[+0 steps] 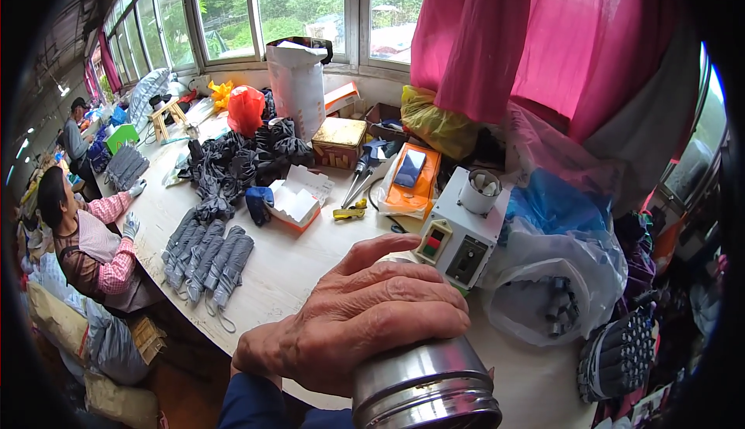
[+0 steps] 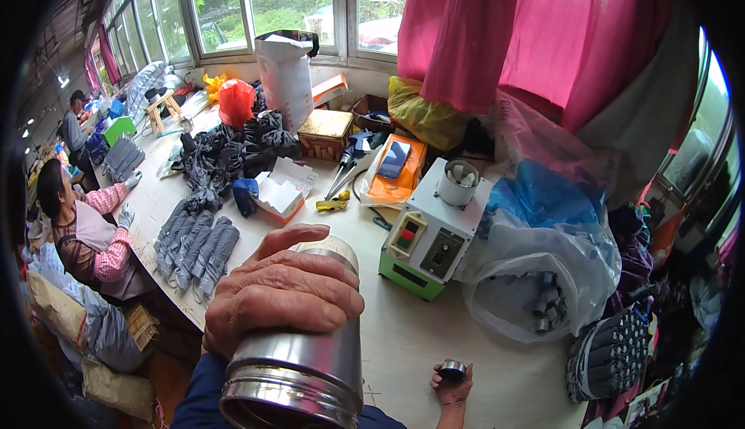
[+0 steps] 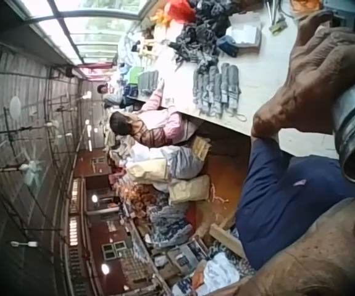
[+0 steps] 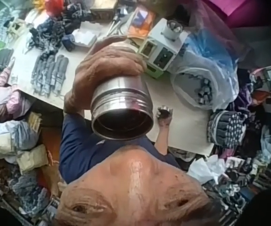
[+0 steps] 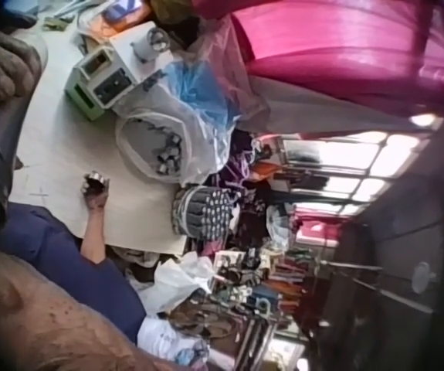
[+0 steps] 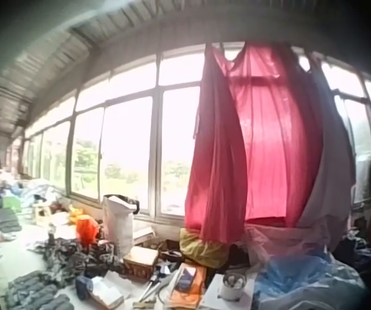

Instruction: Assembling plastic caps and metal rings onto grey handle-like mechanical components at a factory workbench.

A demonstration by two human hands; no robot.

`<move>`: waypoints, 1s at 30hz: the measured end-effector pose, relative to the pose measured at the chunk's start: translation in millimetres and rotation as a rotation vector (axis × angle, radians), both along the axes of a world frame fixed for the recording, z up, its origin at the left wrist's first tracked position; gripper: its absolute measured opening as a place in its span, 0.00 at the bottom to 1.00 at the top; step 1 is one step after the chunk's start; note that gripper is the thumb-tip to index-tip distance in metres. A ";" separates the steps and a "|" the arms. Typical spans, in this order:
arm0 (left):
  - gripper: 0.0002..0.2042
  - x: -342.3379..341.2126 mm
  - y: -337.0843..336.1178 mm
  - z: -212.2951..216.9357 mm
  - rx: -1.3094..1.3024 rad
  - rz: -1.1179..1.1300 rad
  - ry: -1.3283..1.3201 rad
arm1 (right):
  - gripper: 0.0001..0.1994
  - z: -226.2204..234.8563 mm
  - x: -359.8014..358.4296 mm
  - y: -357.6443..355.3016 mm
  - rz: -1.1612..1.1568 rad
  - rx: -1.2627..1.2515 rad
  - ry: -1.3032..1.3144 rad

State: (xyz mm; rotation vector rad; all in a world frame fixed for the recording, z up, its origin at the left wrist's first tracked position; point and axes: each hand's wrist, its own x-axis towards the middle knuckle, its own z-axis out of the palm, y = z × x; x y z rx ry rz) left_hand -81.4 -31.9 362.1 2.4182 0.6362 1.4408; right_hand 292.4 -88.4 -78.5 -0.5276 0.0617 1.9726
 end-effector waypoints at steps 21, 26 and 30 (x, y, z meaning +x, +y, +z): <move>0.25 7.1 6.1 -12.6 -0.043 -0.021 -0.021 | 0.34 -6.1 -2.7 0.5 -0.043 0.031 -0.050; 0.26 5.6 8.6 -15.1 -0.032 -0.002 -0.024 | 0.34 1.2 -5.6 -1.8 -0.074 0.017 -0.065; 0.26 5.4 9.6 -16.4 -0.037 -0.010 -0.027 | 0.34 -3.8 -3.7 0.0 -0.044 0.041 -0.081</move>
